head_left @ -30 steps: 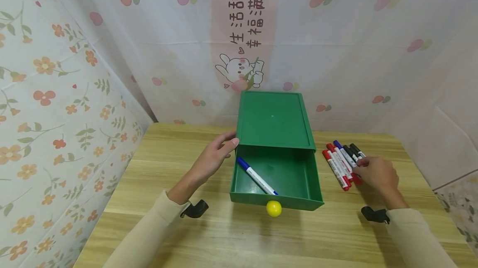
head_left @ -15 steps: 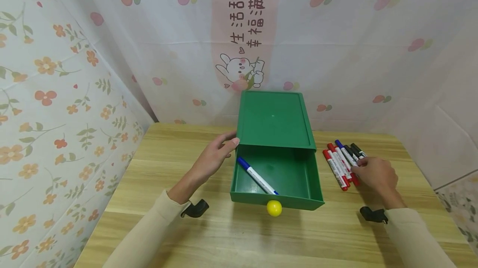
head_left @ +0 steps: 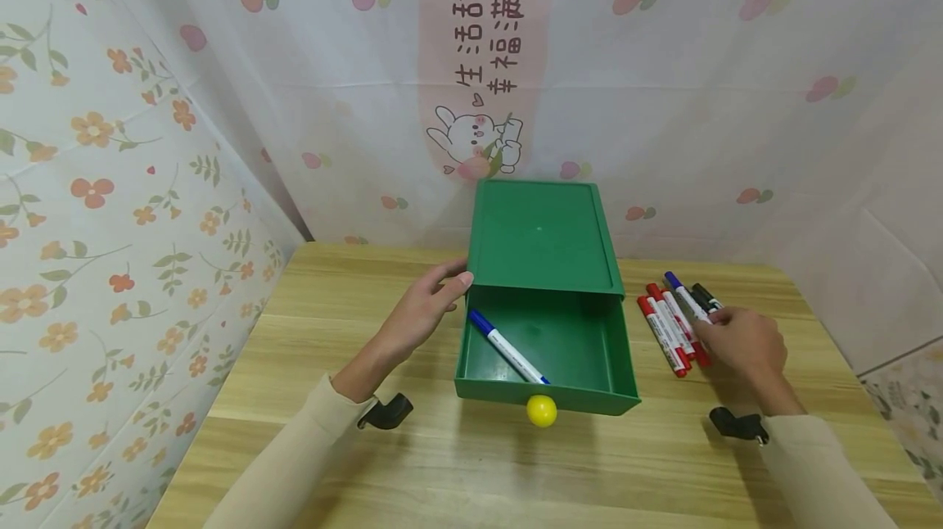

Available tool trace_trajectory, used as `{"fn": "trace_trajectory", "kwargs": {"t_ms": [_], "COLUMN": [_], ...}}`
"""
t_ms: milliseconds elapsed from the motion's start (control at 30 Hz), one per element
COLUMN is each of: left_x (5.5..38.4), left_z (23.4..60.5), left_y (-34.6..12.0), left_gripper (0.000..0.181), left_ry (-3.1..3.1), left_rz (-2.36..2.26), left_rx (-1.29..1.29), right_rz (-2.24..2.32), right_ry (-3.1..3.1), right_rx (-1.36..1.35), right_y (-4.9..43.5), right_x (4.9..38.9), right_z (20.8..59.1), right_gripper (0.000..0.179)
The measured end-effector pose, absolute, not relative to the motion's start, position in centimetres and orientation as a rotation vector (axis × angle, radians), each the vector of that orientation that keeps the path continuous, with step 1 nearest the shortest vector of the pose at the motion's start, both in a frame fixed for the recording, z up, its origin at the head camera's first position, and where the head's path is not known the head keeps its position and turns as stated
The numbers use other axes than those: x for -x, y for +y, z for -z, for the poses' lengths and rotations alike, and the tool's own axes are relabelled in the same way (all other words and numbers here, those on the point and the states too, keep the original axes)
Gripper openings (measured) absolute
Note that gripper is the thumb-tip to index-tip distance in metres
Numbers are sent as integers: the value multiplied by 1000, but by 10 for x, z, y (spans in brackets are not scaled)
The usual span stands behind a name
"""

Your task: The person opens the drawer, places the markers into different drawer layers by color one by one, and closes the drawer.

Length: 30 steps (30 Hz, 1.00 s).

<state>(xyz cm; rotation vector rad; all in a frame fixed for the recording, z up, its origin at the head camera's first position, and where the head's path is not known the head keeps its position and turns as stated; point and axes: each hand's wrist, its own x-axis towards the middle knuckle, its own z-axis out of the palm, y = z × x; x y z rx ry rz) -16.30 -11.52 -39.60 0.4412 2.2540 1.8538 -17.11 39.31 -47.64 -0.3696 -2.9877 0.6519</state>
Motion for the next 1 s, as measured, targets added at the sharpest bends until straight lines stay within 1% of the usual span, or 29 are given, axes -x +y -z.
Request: {"fn": "trace_trajectory", "kwargs": {"t_ms": [267,433,1000], "left_x": [163,163,163], "left_z": [396,396,397], "left_y": [-115,-115,-115], "left_gripper": [61,61,61], "left_ry": [2245,2247,2242], "left_rz": [-1865,-1865,-1869], "left_rx": [-442,-441,-442], "right_rz": [-673,-658,-605], "right_ry": [-2911,-2862,-2767], "right_rx": [296,210,13], "right_y": [385,380,348], "right_x": [167,164,148], "right_z": [469,461,413], "right_gripper": [33,30,23]}}
